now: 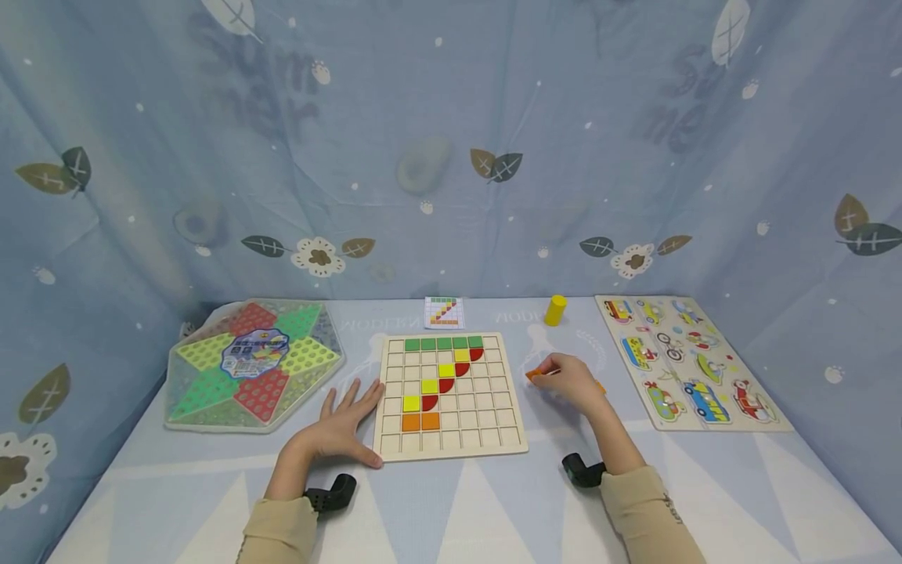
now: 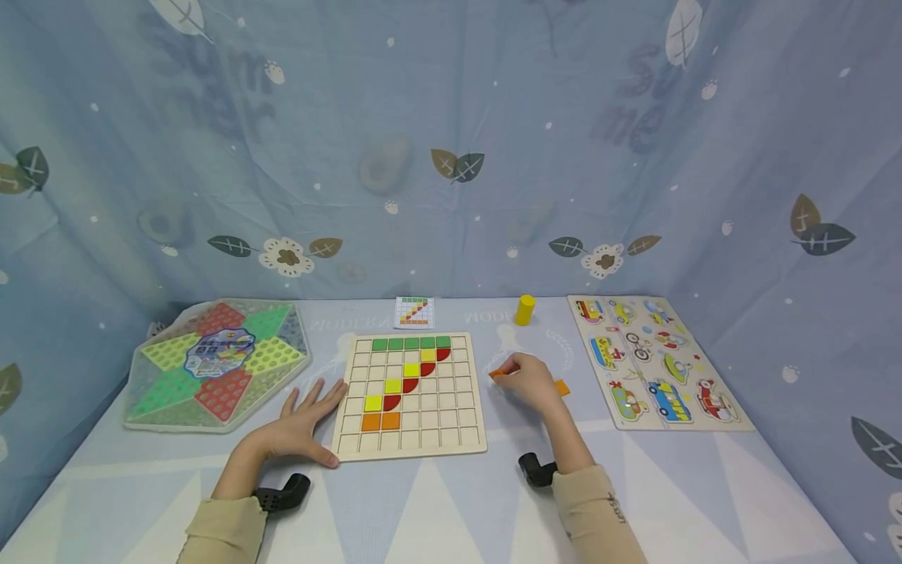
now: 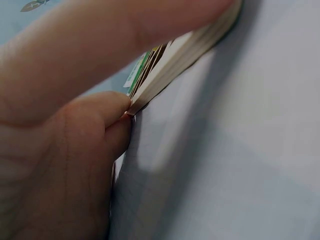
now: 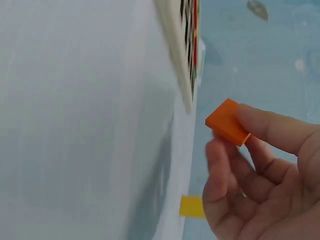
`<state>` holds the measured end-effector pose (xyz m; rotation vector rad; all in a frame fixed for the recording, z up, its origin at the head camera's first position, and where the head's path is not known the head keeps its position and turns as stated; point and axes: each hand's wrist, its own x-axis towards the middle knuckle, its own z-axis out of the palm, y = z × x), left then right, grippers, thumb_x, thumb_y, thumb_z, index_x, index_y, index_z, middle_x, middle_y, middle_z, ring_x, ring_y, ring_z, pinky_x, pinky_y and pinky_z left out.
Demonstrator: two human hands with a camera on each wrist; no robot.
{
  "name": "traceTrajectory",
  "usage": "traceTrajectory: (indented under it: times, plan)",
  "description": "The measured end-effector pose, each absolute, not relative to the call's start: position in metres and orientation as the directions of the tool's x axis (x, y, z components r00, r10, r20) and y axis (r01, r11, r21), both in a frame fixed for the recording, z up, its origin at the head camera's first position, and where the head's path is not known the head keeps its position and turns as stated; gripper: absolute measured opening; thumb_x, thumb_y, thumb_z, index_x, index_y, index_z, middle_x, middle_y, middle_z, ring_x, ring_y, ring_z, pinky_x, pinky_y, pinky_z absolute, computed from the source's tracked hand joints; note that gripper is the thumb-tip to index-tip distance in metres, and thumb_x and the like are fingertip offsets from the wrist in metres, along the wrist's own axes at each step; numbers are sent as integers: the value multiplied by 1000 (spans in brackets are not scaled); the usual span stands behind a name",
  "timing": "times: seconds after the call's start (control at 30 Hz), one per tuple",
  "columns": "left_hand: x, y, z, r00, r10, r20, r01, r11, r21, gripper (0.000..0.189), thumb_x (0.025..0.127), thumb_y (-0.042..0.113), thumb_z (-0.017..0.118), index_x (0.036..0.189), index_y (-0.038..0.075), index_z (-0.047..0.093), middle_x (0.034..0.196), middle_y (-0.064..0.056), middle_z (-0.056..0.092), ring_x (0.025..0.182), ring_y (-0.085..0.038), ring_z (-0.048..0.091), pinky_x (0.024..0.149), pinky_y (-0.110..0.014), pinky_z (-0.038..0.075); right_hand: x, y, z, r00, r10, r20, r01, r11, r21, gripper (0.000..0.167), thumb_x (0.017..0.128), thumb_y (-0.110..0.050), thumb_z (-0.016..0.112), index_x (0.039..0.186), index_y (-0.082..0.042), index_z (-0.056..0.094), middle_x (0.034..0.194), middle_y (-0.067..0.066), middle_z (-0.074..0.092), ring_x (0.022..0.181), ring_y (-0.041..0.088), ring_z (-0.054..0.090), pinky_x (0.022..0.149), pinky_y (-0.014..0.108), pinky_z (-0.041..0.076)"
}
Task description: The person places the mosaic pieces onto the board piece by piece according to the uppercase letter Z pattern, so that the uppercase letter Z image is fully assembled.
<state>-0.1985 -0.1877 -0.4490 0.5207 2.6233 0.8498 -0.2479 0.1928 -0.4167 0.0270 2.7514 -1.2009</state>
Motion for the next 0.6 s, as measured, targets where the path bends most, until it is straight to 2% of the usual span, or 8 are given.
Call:
traceTrajectory:
  times: [0.13, 0.27, 0.43, 0.6]
  plan:
    - [-199, -187, -448, -878, 434, -202, 234, 757, 610, 121, 56, 48, 82, 147, 3, 17, 154, -15, 10, 139, -41, -7, 104, -59, -14, -249, 169, -416, -985, -98, -141, 63, 556, -829, 15, 79, -8, 70, 88, -2, 61, 78, 6, 62, 72, 17, 55, 66, 29, 46]
    - [-199, -188, -449, -879, 433, -201, 238, 762, 602, 121, 56, 48, 82, 147, 3, 17, 154, -15, 10, 139, -42, -7, 104, -59, -14, -247, 141, -416, -973, -158, -165, 68, 489, -870, 16, 78, -7, 72, 89, -3, 61, 73, 4, 60, 70, 17, 55, 68, 29, 46]
    - [-199, -188, -451, -880, 431, -200, 237, 762, 602, 121, 55, 49, 82, 148, 3, 17, 154, -15, 10, 139, -41, -8, 104, -59, -14, -245, 109, -418, -954, -246, -173, 26, 508, -861, 10, 78, -5, 72, 84, -4, 64, 75, 3, 59, 70, 16, 53, 64, 26, 46]
    - [-200, -188, -451, -879, 434, -200, 237, 760, 605, 121, 56, 49, 81, 148, 4, 16, 154, -14, 10, 139, -41, -8, 105, -59, -15, -240, 89, -422, -921, -354, -165, -79, 582, -809, 7, 76, -5, 74, 79, -7, 68, 70, 1, 57, 69, 16, 51, 60, 23, 43]
